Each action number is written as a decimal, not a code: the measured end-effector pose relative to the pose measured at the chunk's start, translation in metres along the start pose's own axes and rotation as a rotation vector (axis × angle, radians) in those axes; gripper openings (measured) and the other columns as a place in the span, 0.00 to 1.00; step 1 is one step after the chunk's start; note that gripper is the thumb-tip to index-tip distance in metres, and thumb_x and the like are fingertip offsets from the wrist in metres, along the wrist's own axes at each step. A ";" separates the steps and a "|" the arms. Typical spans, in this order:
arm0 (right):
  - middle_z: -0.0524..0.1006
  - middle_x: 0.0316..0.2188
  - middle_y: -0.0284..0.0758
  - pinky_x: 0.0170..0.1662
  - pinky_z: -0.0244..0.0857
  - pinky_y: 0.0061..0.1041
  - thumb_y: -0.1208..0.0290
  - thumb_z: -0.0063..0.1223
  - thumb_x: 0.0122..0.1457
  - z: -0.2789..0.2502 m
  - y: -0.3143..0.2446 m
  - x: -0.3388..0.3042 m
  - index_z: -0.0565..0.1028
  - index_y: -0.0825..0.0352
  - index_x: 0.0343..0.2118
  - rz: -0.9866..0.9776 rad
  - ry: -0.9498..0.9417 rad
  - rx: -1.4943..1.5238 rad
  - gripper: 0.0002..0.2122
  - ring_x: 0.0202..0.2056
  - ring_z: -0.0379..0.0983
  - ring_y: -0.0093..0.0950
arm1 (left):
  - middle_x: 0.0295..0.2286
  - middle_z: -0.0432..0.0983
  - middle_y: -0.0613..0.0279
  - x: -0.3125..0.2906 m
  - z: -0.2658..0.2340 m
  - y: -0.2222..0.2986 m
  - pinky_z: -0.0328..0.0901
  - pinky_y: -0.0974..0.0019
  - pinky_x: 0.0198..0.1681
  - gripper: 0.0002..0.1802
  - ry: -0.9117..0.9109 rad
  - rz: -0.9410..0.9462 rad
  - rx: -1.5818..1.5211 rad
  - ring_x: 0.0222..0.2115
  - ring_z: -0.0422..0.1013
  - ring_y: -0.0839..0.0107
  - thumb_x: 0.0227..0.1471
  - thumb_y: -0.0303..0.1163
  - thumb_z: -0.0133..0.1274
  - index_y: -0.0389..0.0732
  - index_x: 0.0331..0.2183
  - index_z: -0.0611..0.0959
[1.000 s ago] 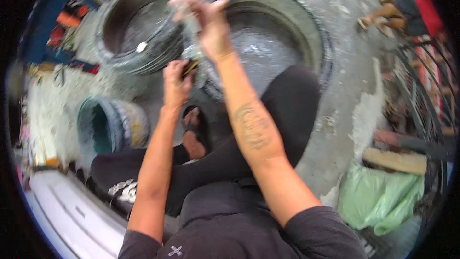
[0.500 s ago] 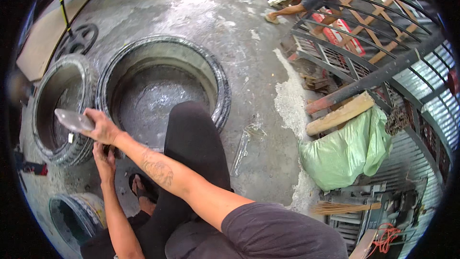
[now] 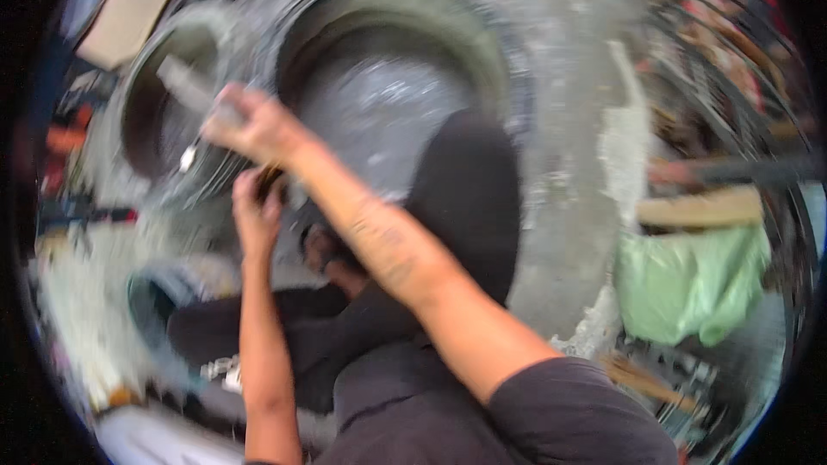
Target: The person sits on the floor and applies a gray paste to the inner surface of a tire using a brush and a scraper. They repeatedly dip the brush into a bucket, spread the paste along the tire's inner rim, and smooth it with the scraper.
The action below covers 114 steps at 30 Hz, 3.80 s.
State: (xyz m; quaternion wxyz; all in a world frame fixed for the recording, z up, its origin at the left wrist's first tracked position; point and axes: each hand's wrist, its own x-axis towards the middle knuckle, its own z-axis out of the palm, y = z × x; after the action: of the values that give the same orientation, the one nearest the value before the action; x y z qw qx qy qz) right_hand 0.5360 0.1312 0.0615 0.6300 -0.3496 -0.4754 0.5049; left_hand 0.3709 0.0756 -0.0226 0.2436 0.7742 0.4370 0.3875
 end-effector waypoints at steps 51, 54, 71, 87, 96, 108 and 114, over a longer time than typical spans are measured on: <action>0.64 0.32 0.21 0.46 0.56 0.19 0.56 0.78 0.46 -0.039 0.018 0.008 0.77 0.65 0.45 -0.102 -0.278 0.168 0.27 0.36 0.60 0.16 | 0.40 0.78 0.51 0.014 0.008 -0.003 0.68 0.56 0.48 0.21 0.078 -0.166 0.088 0.41 0.74 0.54 0.53 0.30 0.64 0.39 0.50 0.84; 0.68 0.28 0.21 0.29 0.55 0.12 0.60 0.57 0.68 -0.021 0.005 0.007 0.77 0.72 0.47 0.221 -0.122 0.389 0.17 0.27 0.63 0.10 | 0.42 0.76 0.54 0.017 0.008 0.006 0.67 0.57 0.52 0.21 -0.038 -0.144 0.141 0.45 0.72 0.55 0.53 0.28 0.64 0.40 0.50 0.85; 0.74 0.36 0.24 0.33 0.71 0.14 0.76 0.70 0.48 -0.014 0.005 0.002 0.76 0.67 0.56 0.146 -0.262 0.223 0.29 0.30 0.73 0.16 | 0.37 0.73 0.55 -0.004 0.032 0.000 0.65 0.57 0.45 0.21 0.104 -0.109 0.066 0.38 0.68 0.53 0.46 0.22 0.64 0.40 0.46 0.83; 0.69 0.29 0.21 0.30 0.64 0.10 0.79 0.66 0.50 -0.019 0.005 0.008 0.77 0.67 0.56 0.131 -0.342 0.192 0.26 0.26 0.67 0.11 | 0.44 0.74 0.58 0.005 0.029 0.006 0.66 0.56 0.48 0.23 0.088 0.022 0.189 0.43 0.68 0.54 0.47 0.20 0.61 0.42 0.47 0.84; 0.76 0.39 0.26 0.39 0.69 0.14 0.74 0.75 0.47 -0.026 0.011 0.005 0.76 0.67 0.57 0.206 -0.425 0.427 0.31 0.35 0.73 0.13 | 0.44 0.76 0.54 -0.006 0.032 0.025 0.64 0.56 0.50 0.21 0.075 0.017 0.169 0.43 0.68 0.52 0.48 0.22 0.62 0.40 0.48 0.84; 0.76 0.35 0.24 0.41 0.67 0.17 0.74 0.70 0.51 -0.022 -0.002 -0.008 0.79 0.66 0.48 0.189 -0.331 0.141 0.20 0.36 0.72 0.15 | 0.44 0.75 0.52 -0.015 0.032 0.030 0.62 0.54 0.51 0.24 0.035 -0.019 0.174 0.42 0.67 0.49 0.47 0.21 0.57 0.39 0.49 0.82; 0.77 0.38 0.27 0.43 0.68 0.17 0.75 0.68 0.52 -0.013 -0.006 -0.015 0.79 0.66 0.46 0.095 -0.195 -0.023 0.17 0.38 0.72 0.15 | 0.46 0.74 0.52 -0.016 0.030 0.032 0.63 0.53 0.50 0.25 0.005 -0.020 0.219 0.42 0.67 0.48 0.47 0.21 0.57 0.41 0.50 0.82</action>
State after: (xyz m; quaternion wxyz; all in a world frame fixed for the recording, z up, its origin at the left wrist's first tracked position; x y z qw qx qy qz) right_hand 0.5500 0.1160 0.0592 0.5521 -0.3279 -0.5232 0.5603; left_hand 0.4056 0.0450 -0.0235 0.1605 0.7909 0.4851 0.3368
